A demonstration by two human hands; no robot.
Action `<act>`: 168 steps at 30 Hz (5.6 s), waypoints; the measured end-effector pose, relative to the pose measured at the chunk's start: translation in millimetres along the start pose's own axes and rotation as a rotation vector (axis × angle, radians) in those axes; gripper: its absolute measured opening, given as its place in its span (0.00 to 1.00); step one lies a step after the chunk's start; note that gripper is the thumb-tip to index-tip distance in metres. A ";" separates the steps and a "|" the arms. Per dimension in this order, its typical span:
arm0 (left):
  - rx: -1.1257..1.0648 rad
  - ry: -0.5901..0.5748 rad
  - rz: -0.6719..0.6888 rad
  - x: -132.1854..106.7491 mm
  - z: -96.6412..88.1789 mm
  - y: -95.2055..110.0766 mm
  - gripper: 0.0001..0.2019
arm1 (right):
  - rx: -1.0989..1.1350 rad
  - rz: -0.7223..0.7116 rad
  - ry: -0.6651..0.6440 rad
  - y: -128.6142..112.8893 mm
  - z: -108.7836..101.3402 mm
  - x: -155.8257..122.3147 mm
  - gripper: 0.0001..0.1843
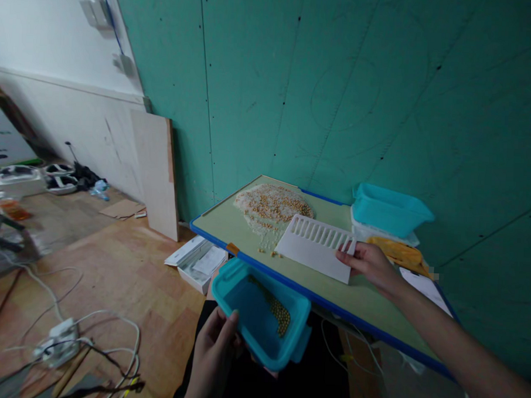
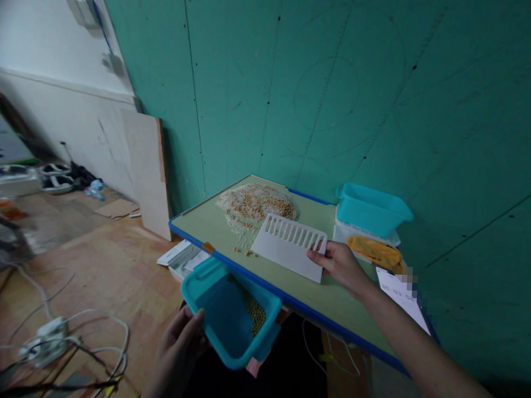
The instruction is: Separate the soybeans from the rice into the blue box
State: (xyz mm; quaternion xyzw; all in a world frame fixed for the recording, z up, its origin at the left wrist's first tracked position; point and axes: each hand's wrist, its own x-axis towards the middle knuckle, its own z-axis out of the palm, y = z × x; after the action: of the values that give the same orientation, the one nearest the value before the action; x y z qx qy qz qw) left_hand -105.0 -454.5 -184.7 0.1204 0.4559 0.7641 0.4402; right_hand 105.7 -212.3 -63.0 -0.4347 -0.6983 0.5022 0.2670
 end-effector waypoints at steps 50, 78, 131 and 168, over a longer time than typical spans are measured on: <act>0.017 0.046 0.032 2.0 -4.3 9.9 0.16 | -0.094 -0.129 0.082 0.0 14.0 9.4 0.25; -0.009 0.060 0.034 2.7 -2.2 10.8 0.17 | -0.094 -0.110 0.015 -7.8 19.5 -9.1 0.23; -0.024 0.062 0.005 6.2 -7.4 10.5 0.15 | -0.872 -0.983 -0.107 -26.2 136.3 -20.1 0.22; 0.020 0.036 0.012 10.2 -14.8 2.7 0.14 | -1.179 -0.891 0.133 12.2 19.5 -33.3 0.16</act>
State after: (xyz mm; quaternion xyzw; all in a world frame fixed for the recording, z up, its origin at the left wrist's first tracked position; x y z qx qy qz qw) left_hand -121.1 -455.9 -193.0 0.1139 0.4706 0.7641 0.4262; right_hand 110.0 -249.2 -79.2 -0.2109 -0.9445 -0.1393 0.2097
